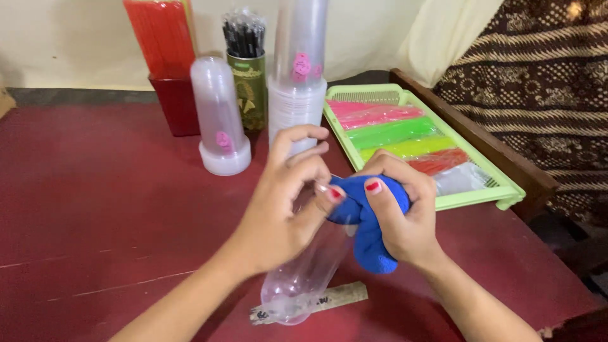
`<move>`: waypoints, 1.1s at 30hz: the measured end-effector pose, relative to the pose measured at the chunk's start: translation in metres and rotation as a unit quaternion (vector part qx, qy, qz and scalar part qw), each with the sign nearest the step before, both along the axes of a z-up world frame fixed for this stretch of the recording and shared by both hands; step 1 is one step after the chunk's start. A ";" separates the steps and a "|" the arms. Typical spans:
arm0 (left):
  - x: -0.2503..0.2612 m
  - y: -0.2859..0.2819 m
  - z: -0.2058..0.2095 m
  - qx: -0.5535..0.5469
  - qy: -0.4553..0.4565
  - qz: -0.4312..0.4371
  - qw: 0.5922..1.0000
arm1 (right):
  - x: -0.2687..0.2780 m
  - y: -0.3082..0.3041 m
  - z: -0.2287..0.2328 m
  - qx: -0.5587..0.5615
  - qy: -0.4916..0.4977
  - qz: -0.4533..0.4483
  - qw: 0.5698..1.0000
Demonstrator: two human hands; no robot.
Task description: Cleaning plastic cups with a cloth and stacking them
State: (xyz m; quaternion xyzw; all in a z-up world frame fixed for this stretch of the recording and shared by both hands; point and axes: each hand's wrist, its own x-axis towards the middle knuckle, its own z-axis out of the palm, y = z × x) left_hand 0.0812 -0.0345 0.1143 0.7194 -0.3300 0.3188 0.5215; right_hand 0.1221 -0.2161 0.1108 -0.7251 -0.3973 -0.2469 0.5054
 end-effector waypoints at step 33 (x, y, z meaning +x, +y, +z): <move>0.016 0.022 -0.024 -0.119 0.255 -0.169 0.945 | 0.029 0.005 -0.029 0.106 0.038 0.084 0.990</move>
